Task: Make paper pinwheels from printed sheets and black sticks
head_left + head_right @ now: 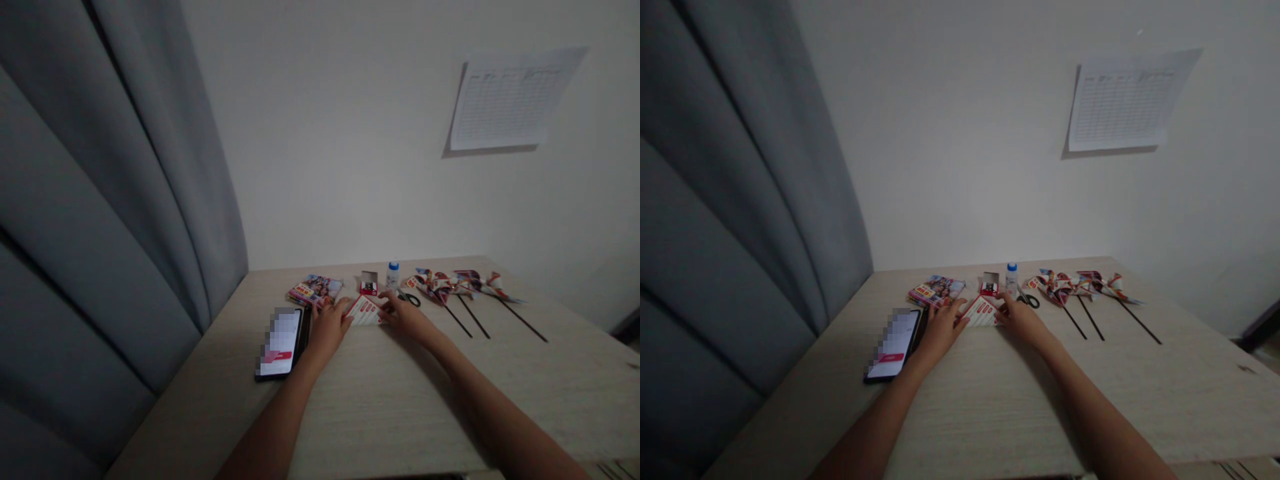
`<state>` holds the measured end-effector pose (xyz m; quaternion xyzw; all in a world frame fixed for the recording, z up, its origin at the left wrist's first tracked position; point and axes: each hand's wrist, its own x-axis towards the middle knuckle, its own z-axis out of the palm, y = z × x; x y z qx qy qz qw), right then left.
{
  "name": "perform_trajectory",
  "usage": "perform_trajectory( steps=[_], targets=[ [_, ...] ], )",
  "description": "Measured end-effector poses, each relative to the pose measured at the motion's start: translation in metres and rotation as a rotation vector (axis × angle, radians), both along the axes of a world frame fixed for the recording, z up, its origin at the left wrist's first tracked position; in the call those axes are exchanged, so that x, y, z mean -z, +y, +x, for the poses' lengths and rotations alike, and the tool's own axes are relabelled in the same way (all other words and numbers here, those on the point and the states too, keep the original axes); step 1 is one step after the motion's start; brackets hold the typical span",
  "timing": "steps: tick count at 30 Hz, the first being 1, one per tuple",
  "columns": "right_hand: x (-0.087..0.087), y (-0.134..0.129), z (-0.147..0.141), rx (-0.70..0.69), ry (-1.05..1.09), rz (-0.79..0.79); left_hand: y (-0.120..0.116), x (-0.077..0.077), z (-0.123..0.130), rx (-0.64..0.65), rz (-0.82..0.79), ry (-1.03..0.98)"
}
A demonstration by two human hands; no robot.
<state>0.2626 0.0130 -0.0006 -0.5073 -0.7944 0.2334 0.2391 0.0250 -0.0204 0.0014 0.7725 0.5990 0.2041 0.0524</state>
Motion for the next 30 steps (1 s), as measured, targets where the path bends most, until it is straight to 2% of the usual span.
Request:
perform_trajectory(
  steps=[4,8,16,30],
  targets=[
    [0.004,0.000,-0.004,0.006,-0.093,0.074,-0.001,0.004,0.002,0.037,0.050,0.036],
    [0.003,0.001,-0.003,-0.057,-0.165,0.144,-0.001,0.009,0.001,0.038,0.051,0.028],
    [0.000,0.001,0.001,-0.115,-0.157,0.110,-0.002,0.010,-0.002,0.051,0.046,0.045],
    [-0.004,-0.003,-0.001,-0.058,-0.303,0.153,-0.004,0.004,-0.001,0.033,0.041,0.084]
  ],
)
